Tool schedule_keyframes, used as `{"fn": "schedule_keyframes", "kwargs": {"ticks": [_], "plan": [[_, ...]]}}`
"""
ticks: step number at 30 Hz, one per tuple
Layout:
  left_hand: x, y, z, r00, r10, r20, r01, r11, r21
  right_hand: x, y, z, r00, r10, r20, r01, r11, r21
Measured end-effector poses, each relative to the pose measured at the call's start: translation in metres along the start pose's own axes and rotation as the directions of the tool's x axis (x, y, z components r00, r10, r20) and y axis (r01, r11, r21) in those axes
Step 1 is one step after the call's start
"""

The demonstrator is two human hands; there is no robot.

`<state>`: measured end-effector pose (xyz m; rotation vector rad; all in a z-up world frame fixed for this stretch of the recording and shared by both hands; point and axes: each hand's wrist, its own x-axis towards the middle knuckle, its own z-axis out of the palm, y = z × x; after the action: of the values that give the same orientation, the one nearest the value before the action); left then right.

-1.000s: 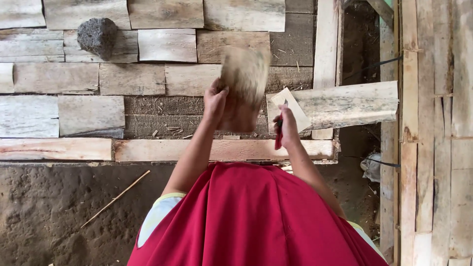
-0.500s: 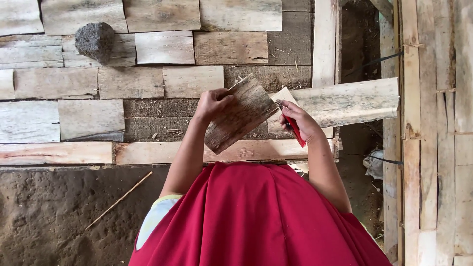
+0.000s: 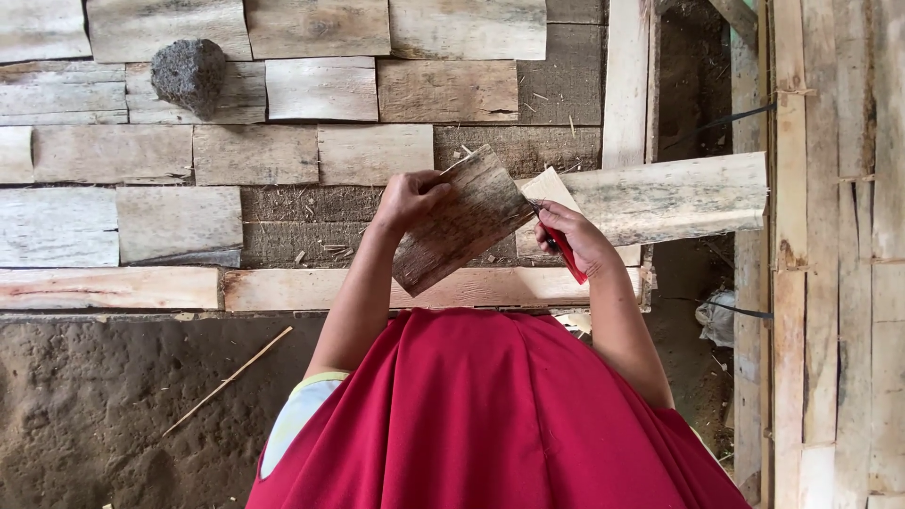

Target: Cutting thin wood pieces with a utility knife and arranging them to cover a floor surface

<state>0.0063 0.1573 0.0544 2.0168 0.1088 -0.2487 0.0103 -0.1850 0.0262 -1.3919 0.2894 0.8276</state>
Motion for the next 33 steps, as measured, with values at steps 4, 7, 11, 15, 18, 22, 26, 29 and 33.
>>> {"fn": "schedule_keyframes", "kwargs": {"ticks": [4,7,11,15,18,22,26,29,33], "plan": [[0.001,-0.003,0.000,0.998,-0.054,0.033,0.052,0.996,0.069,-0.011,-0.002,0.009,0.996,-0.057,-0.062,0.053,0.996,-0.072],[-0.012,0.022,-0.010,0.995,-0.086,0.052,0.081,0.994,0.080,-0.014,-0.002,0.010,0.988,-0.104,-0.115,0.095,0.992,-0.087],[-0.019,0.011,-0.017,0.970,-0.222,0.102,0.224,0.974,-0.011,-0.021,-0.004,0.008,0.965,-0.115,-0.236,0.126,0.991,0.033],[-0.005,-0.086,-0.018,0.882,-0.273,0.384,0.467,0.611,-0.639,-0.012,0.007,-0.006,0.947,-0.049,-0.319,0.102,0.983,0.154],[-0.023,-0.067,-0.010,0.951,-0.091,0.296,0.310,0.319,-0.896,0.004,0.024,-0.009,0.938,-0.020,-0.346,0.121,0.954,0.275],[-0.034,-0.037,0.027,0.951,-0.225,0.212,0.276,0.311,-0.909,0.006,0.025,0.006,0.925,-0.044,-0.378,0.138,0.965,0.225],[-0.050,0.041,0.034,0.938,-0.345,0.038,0.184,0.403,-0.896,0.015,0.030,0.007,0.795,-0.231,-0.561,0.223,0.971,-0.084],[-0.052,0.058,0.052,0.945,-0.323,-0.047,0.148,0.552,-0.821,0.015,0.023,0.010,0.705,-0.283,-0.650,0.163,0.957,-0.239],[-0.055,0.069,0.060,0.978,-0.190,-0.083,0.077,0.703,-0.707,0.033,0.023,-0.011,0.676,-0.196,-0.710,-0.138,0.913,-0.384]]}}
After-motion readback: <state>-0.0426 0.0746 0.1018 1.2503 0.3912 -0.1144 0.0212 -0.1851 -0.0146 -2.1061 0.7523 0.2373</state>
